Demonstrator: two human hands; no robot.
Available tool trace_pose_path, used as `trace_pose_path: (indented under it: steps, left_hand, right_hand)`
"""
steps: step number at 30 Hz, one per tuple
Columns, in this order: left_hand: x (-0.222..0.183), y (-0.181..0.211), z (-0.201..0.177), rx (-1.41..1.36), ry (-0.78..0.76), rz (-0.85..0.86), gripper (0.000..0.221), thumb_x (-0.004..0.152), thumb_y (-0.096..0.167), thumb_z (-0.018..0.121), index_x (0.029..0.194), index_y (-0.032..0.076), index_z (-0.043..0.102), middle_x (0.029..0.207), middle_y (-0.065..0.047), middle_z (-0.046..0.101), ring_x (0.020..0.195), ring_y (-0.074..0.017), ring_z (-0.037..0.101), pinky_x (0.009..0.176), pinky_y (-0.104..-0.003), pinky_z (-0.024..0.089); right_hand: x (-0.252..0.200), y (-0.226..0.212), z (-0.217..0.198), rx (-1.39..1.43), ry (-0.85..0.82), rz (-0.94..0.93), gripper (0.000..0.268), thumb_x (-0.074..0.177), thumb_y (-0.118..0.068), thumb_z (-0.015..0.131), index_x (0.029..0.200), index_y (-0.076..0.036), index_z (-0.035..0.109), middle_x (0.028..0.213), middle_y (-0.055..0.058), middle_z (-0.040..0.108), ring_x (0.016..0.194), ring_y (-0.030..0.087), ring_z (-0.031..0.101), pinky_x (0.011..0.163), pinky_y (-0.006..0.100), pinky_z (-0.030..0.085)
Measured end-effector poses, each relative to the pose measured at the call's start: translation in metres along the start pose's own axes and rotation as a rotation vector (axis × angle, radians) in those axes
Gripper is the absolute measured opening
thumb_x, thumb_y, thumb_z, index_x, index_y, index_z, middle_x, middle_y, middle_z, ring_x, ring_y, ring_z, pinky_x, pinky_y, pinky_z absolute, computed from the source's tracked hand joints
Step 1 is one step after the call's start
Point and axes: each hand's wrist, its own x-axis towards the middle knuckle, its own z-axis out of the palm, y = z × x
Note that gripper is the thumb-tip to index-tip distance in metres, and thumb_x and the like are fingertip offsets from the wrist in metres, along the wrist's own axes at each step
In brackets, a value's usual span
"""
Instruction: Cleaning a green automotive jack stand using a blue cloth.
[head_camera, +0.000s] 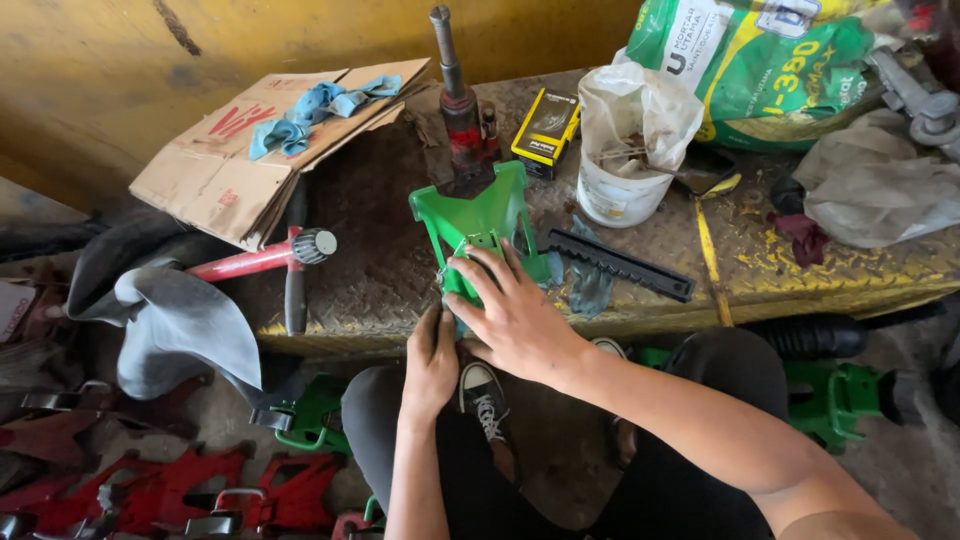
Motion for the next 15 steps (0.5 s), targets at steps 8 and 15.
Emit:
trace_pose_path:
  steps: [8, 15]
  left_hand:
    - [-0.009, 0.044, -0.011, -0.031, 0.034, -0.006, 0.032, 0.102, 0.012, 0.057, 0.125, -0.009, 0.065, 0.110, -0.016, 0.076, 0.099, -0.0139, 0.065, 0.088, -0.030, 0.054]
    - [-0.016, 0.095, -0.019, -0.066, 0.059, -0.023, 0.041, 0.092, 0.004, 0.072, 0.130, -0.008, 0.066, 0.109, -0.012, 0.078, 0.090, -0.0102, 0.067, 0.078, -0.028, 0.057]
  right_hand:
    - [0.001, 0.001, -0.003, 0.059, 0.035, -0.026, 0.080, 0.069, -0.038, 0.085, 0.138, -0.007, 0.060, 0.141, 0.021, 0.046, 0.139, 0.042, 0.036, 0.117, 0.068, 0.026]
    - [-0.004, 0.009, 0.007, 0.151, 0.125, -0.052, 0.067, 0.076, -0.018, 0.083, 0.139, -0.012, 0.061, 0.137, 0.008, 0.055, 0.142, 0.036, 0.041, 0.120, 0.067, 0.030]
